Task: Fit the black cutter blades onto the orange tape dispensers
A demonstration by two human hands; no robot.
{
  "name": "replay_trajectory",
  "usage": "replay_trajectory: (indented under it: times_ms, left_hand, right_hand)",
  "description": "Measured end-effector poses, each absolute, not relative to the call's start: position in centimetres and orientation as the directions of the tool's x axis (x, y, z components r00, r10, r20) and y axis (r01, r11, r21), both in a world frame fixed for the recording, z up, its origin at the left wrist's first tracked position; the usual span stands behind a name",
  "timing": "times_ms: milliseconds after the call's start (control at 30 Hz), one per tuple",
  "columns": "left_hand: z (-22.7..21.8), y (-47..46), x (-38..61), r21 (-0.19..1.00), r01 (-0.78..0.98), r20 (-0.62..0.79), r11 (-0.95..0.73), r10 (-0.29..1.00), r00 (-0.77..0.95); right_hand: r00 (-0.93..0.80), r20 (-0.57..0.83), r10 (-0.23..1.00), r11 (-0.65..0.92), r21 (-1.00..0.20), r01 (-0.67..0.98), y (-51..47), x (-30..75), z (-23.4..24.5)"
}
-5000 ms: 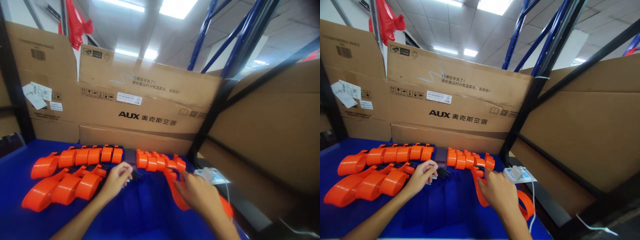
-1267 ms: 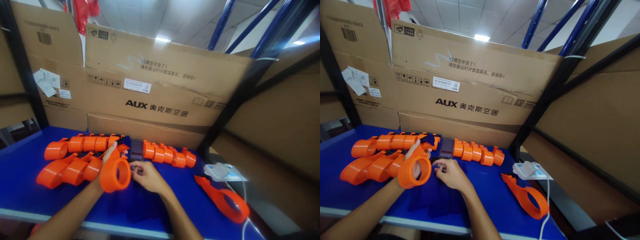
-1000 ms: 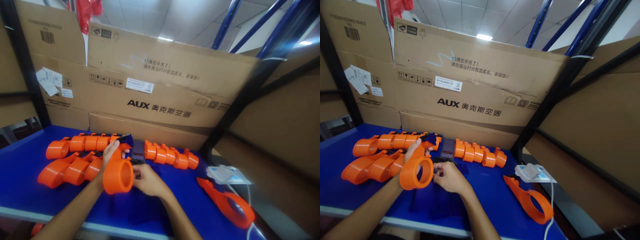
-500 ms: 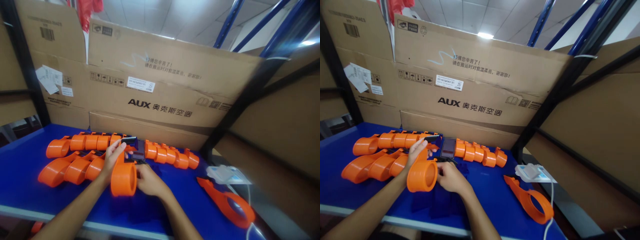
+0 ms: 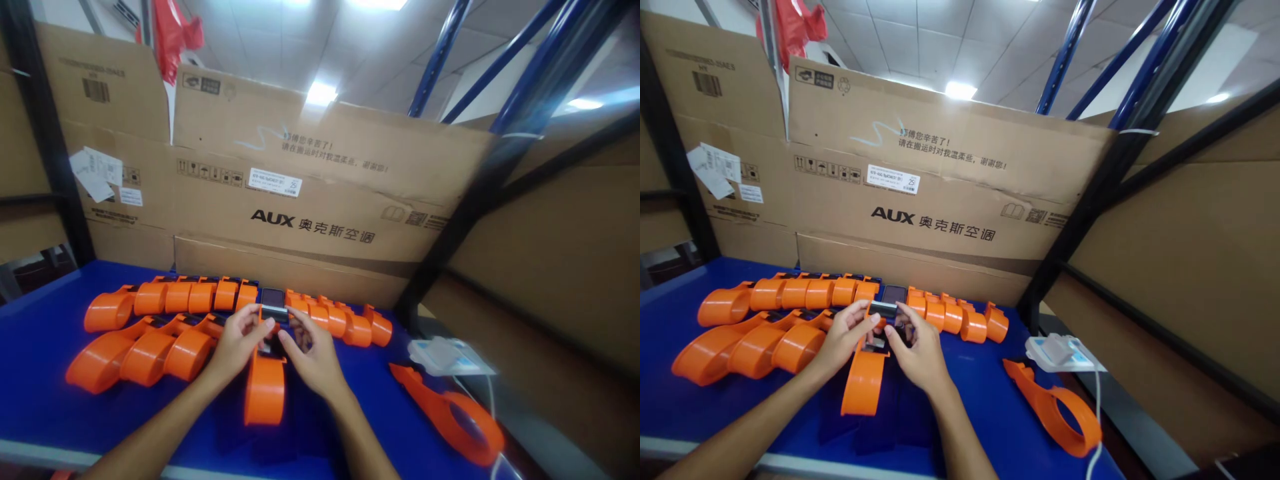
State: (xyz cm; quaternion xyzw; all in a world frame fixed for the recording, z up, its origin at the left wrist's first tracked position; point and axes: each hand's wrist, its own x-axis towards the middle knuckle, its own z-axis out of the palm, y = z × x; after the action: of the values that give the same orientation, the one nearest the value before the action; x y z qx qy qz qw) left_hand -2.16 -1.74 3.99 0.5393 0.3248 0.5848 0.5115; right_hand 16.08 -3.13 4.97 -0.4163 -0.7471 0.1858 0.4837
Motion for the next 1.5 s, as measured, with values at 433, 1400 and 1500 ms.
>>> replay_trajectory:
  times_ms: [433, 1400, 1500]
  left_hand:
    - [3.3, -2.1, -1.1, 0.954, -0.223, 0.242, -0.199, 0.952, 0.186]
    - [3.6, -1.7, -1.5, 0.898, -0.440, 0.105, -0.021, 0.980, 0.169]
    - [3.5, -1.7, -1.4, 0.900, -0.436, 0.086, 0.005, 0.978, 0.188]
  right_hand:
    - [-0.182, 0.808, 0.560, 0.669, -0.311, 0.675, -3.2, 15.6, 3.7]
    - [-0.436, 0.736, 0.517, 0.756, -0.155, 0.636, -3.1, 16.6, 4.7]
    - [-0.441, 0.741, 0.506, 0.754, -0.132, 0.643, -3.2, 16.7, 4.8]
